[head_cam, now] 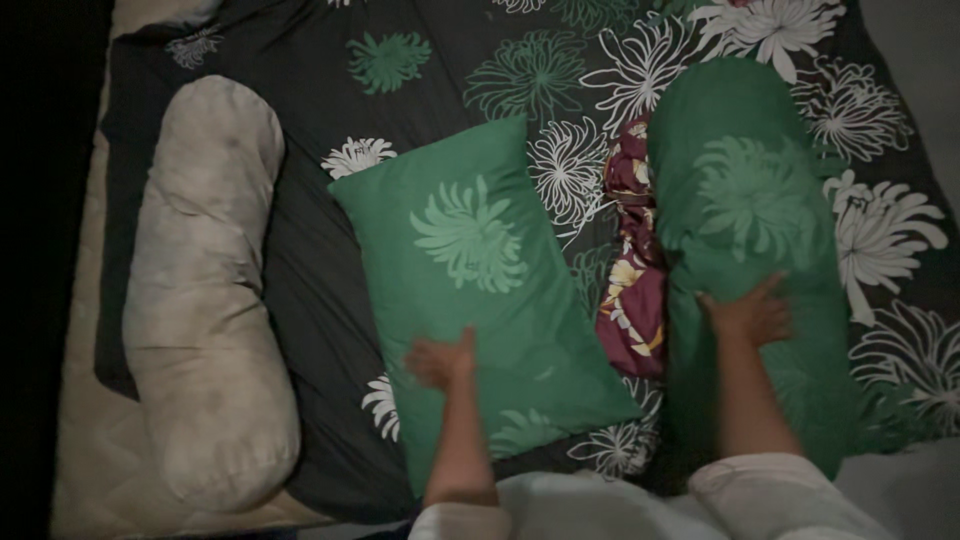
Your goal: The person puts pillowcases onto a pillow and a bolster by sliding the covers over them and securing the bolster's drawstring.
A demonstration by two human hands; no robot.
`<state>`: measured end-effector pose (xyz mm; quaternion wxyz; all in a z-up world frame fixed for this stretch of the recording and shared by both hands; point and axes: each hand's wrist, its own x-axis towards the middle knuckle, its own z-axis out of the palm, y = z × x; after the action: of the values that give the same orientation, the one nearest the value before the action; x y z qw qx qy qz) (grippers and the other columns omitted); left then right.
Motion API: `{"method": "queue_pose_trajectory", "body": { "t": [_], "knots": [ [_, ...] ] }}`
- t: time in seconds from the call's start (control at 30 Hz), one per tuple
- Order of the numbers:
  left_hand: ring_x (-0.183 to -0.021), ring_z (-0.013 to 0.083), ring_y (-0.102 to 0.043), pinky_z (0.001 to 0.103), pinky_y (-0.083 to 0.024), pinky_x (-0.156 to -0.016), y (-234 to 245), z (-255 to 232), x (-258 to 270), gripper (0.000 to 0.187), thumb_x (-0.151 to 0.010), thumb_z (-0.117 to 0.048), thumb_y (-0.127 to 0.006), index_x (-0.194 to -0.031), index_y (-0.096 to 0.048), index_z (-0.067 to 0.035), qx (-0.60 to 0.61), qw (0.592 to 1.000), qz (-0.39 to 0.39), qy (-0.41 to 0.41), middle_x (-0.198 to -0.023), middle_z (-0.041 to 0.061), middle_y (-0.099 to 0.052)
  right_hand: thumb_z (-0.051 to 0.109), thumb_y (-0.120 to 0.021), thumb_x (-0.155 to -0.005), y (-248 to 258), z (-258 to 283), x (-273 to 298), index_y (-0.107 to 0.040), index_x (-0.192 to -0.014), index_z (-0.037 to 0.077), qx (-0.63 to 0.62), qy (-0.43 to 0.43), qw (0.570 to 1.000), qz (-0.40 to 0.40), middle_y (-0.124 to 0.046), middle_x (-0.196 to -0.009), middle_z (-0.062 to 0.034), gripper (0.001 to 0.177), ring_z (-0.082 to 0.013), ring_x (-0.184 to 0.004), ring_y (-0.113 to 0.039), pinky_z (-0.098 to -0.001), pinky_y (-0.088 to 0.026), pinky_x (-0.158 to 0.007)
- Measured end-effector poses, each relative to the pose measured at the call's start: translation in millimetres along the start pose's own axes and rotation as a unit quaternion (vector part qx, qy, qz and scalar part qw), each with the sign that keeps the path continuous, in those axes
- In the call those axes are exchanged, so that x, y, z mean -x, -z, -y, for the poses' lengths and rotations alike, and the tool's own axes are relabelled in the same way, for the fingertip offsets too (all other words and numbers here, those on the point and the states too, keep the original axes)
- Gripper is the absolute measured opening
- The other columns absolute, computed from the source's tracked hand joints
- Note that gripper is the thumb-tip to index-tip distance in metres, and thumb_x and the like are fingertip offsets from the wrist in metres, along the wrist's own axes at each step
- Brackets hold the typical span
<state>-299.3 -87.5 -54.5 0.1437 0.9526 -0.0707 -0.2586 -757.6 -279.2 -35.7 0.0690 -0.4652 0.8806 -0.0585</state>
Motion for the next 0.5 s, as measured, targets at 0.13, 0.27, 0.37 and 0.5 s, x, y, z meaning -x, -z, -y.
{"method": "queue_pose_trajectory", "body": {
  "t": [0.13, 0.27, 0.37, 0.5],
  "knots": [
    [-0.154, 0.0439, -0.008, 0.065, -0.007, -0.121, 18.5, 29.8, 4.7, 0.134, -0.071, -0.083, -0.070, -0.163, -0.010, -0.006, 0.004, 0.994, 0.023, 0.104, -0.166, 0.028, -0.010, 0.060, -0.085, -0.064, -3.5, -0.3, -0.1, -0.014, -0.179, 0.020, -0.028, -0.008, 0.999, 0.025, -0.038, -0.161, -0.0330, 0.141, -0.0508, -0.150, -0.036, -0.0702, -0.024, -0.122],
    [-0.153, 0.0439, -0.023, 0.070, -0.011, -0.121, 43.0, 49.5, 3.0, 0.118, -0.077, -0.087, -0.052, -0.161, -0.025, -0.008, 0.038, 0.987, 0.048, 0.152, -0.166, 0.023, -0.025, 0.060, -0.090, -0.063, -22.0, 8.2, 10.9, -0.025, -0.161, 0.010, 0.056, 0.113, 0.987, -0.101, -0.038, -0.156, -0.0299, 0.127, -0.0486, -0.141, -0.036, -0.0751, -0.022, -0.100],
    [-0.147, 0.0456, -0.039, 0.068, -0.012, -0.122, 53.6, 73.7, -2.3, 0.118, -0.081, -0.090, -0.046, -0.158, -0.034, -0.001, 0.030, 0.974, 0.080, 0.208, -0.160, 0.026, -0.039, 0.054, -0.087, -0.064, -46.0, 22.1, 36.6, -0.040, -0.162, 0.008, 0.086, 0.207, 0.956, -0.190, -0.045, -0.152, -0.0347, 0.118, -0.0500, -0.139, -0.041, -0.0672, -0.025, -0.105],
    [-0.140, 0.0473, -0.044, 0.063, -0.022, -0.119, 34.8, 108.0, -27.7, 0.112, -0.081, -0.088, -0.051, -0.146, -0.049, 0.004, 0.025, 0.978, 0.059, 0.198, -0.150, 0.029, -0.048, 0.051, -0.067, -0.103, -80.1, 55.8, 88.9, -0.069, -0.120, 0.004, 0.063, 0.281, 0.950, 0.121, -0.069, -0.124, -0.0208, 0.050, -0.0381, -0.120, -0.063, -0.0480, -0.047, -0.107]
  ]
}}
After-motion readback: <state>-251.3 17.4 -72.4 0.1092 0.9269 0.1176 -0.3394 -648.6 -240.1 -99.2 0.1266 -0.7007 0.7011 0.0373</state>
